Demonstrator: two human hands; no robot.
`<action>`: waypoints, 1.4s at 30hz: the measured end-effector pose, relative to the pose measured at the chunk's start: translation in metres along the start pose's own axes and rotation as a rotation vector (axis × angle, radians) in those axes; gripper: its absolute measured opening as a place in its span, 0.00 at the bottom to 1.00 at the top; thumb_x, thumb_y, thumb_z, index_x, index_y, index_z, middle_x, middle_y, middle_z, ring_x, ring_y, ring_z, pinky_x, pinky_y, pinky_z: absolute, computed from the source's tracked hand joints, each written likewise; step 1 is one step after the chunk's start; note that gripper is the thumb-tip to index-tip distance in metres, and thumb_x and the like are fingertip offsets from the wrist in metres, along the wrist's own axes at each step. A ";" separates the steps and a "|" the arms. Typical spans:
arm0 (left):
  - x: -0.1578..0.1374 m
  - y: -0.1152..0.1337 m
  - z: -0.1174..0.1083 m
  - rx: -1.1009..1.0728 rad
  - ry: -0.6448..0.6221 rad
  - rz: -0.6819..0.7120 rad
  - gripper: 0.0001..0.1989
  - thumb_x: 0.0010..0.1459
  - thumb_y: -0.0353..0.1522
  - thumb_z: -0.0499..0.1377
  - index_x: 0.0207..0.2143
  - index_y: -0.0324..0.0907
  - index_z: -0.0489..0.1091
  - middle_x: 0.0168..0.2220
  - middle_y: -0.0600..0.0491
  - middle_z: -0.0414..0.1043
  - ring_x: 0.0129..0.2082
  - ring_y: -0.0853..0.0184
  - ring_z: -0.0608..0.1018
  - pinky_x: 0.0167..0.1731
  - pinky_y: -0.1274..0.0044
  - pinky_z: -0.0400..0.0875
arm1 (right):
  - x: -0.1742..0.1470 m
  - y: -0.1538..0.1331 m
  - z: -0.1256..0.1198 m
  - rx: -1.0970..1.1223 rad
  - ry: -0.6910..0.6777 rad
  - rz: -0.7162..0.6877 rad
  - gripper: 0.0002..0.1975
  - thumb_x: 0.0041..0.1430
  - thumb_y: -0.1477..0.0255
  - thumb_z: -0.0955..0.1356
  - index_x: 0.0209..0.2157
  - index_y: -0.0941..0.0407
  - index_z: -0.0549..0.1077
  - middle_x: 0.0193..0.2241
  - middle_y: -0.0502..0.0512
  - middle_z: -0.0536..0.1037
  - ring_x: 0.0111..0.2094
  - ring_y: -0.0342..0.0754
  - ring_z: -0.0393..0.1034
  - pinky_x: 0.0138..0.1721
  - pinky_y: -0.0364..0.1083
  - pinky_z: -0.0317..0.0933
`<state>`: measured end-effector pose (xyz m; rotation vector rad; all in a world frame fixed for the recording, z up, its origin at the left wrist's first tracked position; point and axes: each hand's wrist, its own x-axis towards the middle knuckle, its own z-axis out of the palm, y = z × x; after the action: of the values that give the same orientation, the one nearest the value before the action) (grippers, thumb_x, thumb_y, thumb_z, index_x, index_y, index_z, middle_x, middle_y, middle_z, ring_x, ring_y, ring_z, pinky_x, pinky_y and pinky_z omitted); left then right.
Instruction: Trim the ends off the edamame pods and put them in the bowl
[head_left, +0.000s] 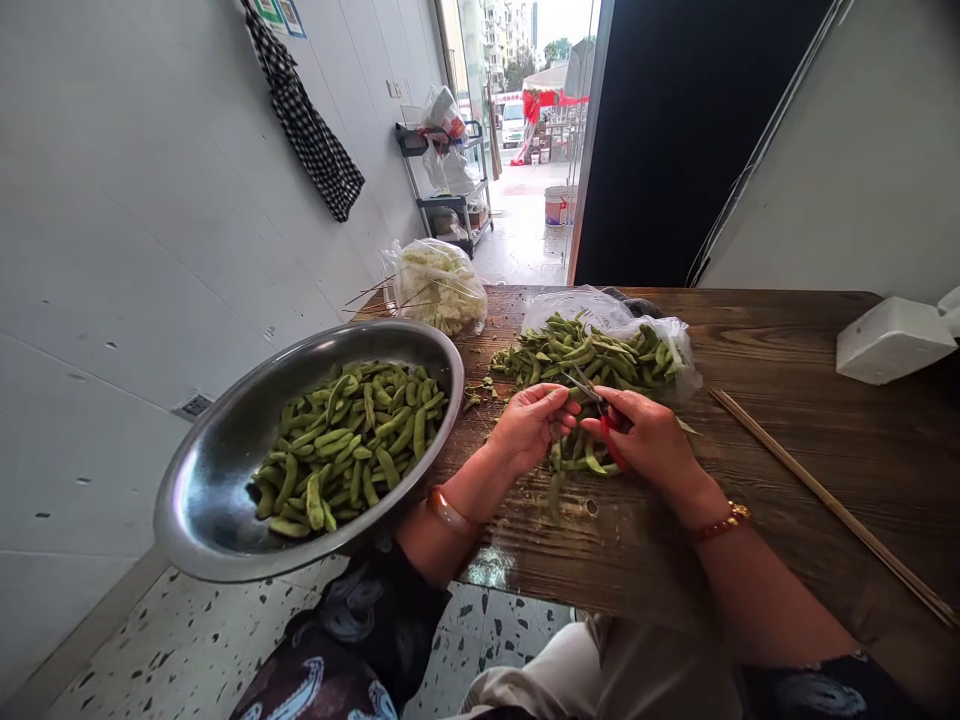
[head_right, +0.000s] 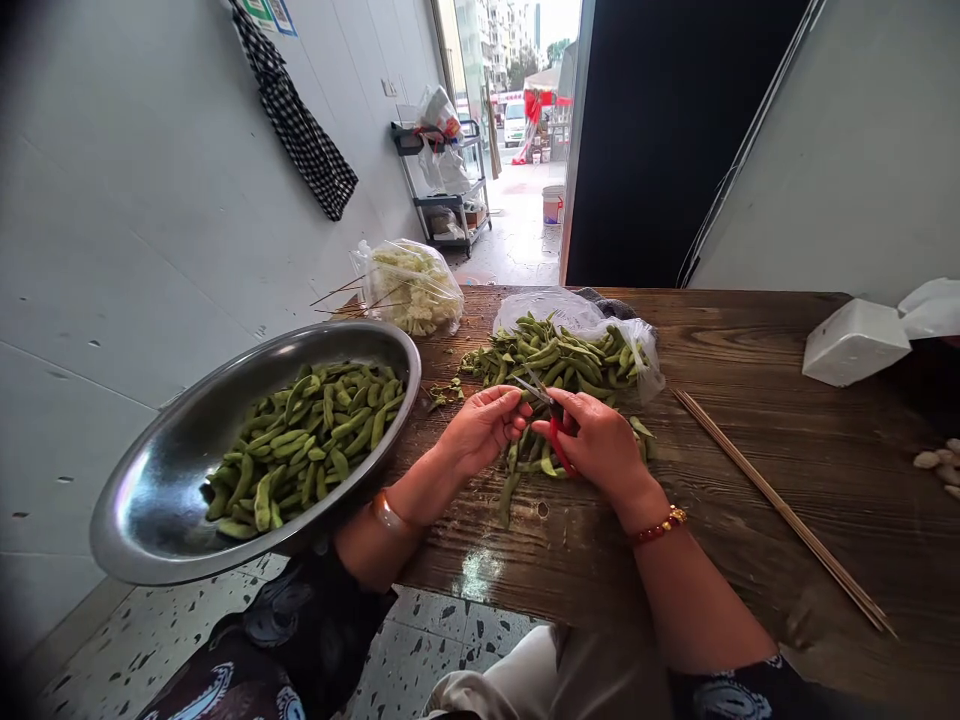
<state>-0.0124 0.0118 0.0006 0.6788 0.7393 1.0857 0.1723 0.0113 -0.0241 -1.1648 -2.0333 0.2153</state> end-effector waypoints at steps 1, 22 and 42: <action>0.000 0.000 0.000 0.022 0.001 0.011 0.11 0.50 0.32 0.66 0.31 0.35 0.68 0.24 0.52 0.74 0.19 0.76 0.73 0.20 0.85 0.66 | 0.000 0.000 0.000 -0.009 -0.003 -0.002 0.25 0.57 0.56 0.68 0.50 0.58 0.72 0.28 0.53 0.74 0.27 0.47 0.67 0.33 0.46 0.65; -0.001 0.016 -0.009 1.414 -0.013 0.285 0.08 0.46 0.36 0.65 0.26 0.41 0.74 0.18 0.58 0.62 0.21 0.73 0.63 0.22 0.80 0.53 | 0.005 0.002 -0.008 -0.029 0.087 0.131 0.24 0.57 0.55 0.67 0.48 0.57 0.74 0.27 0.53 0.76 0.25 0.46 0.67 0.30 0.45 0.63; -0.002 0.018 -0.004 0.515 -0.094 0.124 0.17 0.50 0.41 0.64 0.34 0.38 0.65 0.30 0.53 0.72 0.17 0.79 0.65 0.14 0.85 0.49 | 0.005 -0.006 -0.011 0.042 -0.037 0.041 0.25 0.56 0.54 0.68 0.49 0.56 0.73 0.29 0.53 0.76 0.27 0.46 0.69 0.32 0.45 0.65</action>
<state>-0.0255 0.0163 0.0123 1.2186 0.9136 0.9709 0.1745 0.0102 -0.0112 -1.1851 -2.0288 0.3004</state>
